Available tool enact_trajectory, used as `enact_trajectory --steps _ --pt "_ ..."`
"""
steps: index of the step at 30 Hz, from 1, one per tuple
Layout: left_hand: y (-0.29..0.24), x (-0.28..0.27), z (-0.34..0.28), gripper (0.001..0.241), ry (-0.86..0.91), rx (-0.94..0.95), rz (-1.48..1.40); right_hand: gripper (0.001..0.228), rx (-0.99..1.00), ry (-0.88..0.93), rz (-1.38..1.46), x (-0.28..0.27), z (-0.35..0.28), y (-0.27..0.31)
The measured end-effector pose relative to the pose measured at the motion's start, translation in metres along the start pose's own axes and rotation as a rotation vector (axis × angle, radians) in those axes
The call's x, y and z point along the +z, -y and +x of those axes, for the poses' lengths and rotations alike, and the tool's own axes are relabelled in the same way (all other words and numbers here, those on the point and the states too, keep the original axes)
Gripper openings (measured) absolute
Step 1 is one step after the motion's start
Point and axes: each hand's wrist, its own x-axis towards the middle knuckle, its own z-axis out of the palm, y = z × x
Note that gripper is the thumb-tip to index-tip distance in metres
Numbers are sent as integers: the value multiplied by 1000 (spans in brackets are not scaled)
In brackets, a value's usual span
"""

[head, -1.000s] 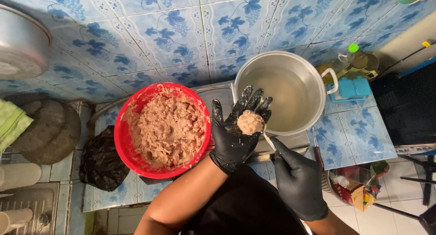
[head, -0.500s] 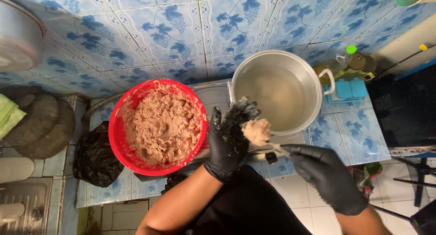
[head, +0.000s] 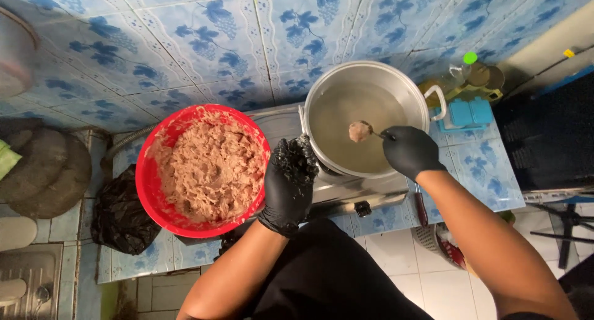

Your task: Forming meatballs from a meat mixture using a spoon and hand, then dropping them into a pot of water.

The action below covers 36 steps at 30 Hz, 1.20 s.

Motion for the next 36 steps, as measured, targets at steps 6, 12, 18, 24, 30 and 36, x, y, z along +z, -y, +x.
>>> enact_trajectory --steps 6,12,18,24,30,36 --pt "-10 5 -6 26 4 47 137 39 -76 -69 -125 0 -4 14" --pt "-15 -4 -4 26 -2 49 163 34 -117 -171 -54 3 -11 4" --pt "-34 -9 -17 33 64 88 272 24 -193 -429 -8 9 -19 -17" --pt "-93 -44 -14 30 20 295 446 23 -192 -439 535 -1 -70 11" --pt "-152 -105 16 51 -193 973 2163 30 -226 -41 898 50 -102 41" --pt "-160 -132 38 96 -178 630 2569 30 -379 190 896 80 -116 112"
